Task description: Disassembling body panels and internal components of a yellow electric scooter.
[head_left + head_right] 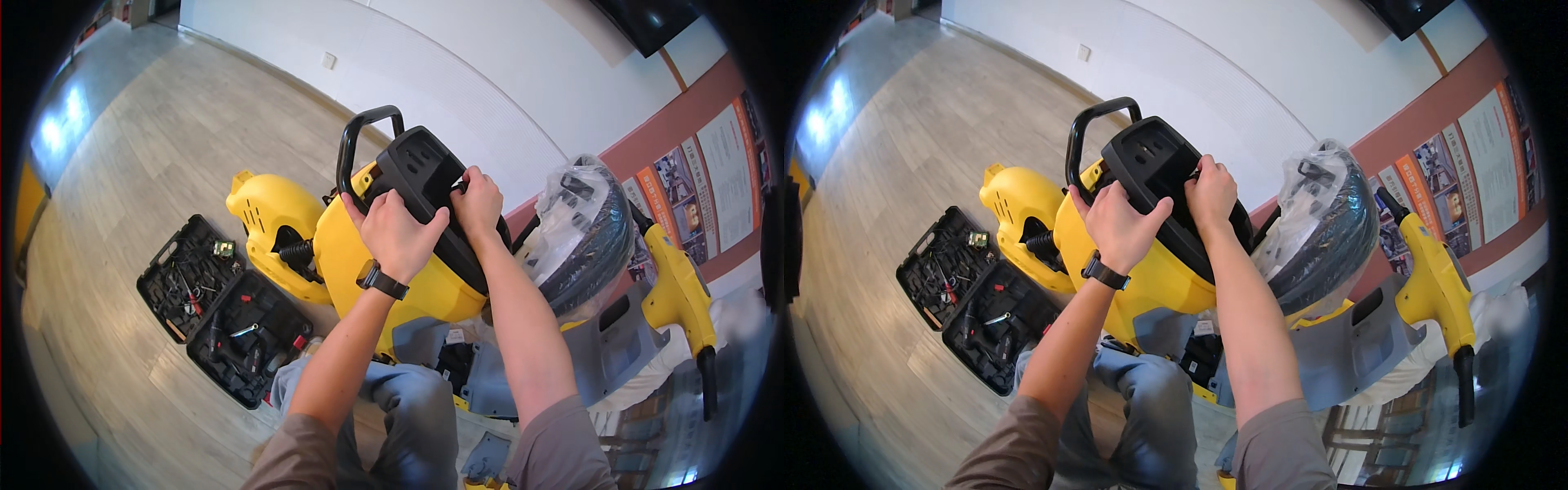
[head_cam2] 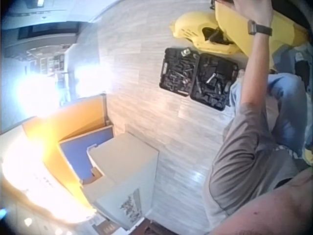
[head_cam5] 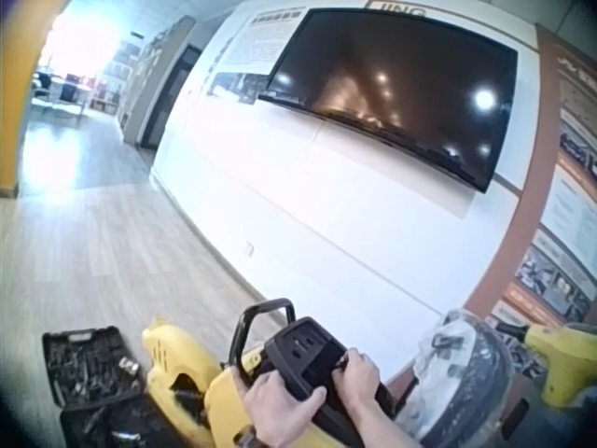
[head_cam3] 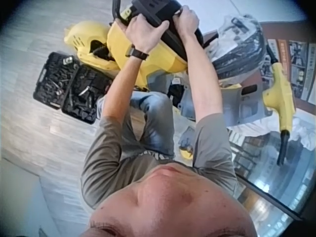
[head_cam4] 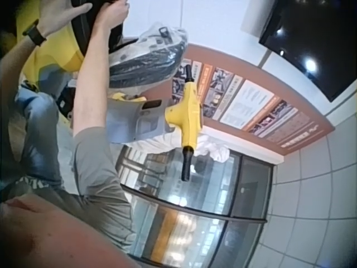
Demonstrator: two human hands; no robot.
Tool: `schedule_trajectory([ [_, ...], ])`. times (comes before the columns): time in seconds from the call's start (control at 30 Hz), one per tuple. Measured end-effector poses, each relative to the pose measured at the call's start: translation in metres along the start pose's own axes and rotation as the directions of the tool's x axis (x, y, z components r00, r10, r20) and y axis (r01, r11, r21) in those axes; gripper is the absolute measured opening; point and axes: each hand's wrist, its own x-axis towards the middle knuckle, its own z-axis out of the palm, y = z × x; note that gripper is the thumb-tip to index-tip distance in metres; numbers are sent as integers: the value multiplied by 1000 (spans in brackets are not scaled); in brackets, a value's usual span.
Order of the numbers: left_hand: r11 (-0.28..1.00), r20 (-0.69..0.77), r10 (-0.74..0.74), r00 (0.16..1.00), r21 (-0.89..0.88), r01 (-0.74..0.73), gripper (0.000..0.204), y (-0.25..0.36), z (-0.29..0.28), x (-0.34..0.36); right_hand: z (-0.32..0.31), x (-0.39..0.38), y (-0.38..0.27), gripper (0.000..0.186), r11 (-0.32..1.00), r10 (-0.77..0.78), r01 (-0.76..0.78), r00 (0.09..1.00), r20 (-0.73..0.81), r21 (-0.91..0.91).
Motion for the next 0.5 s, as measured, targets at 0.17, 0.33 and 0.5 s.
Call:
schedule_trajectory([
  [0.17, 1000, 57, -18, 998, 7, 17, 50, -1, -3, 0, 5, 0, 12, 29, 987, -146, 147, 989, 24, -59],
  [0.33, 999, 77, -34, 996, 5, 33, 51, 2, -6, 1, 4, 0, 22, 32, 981, -188, 192, 979, 72, -43],
  [0.5, 1000, 38, -21, 999, -8, 21, 52, -1, -4, 0, 4, -2, 13, 28, 984, -145, 150, 988, 56, -92],
])
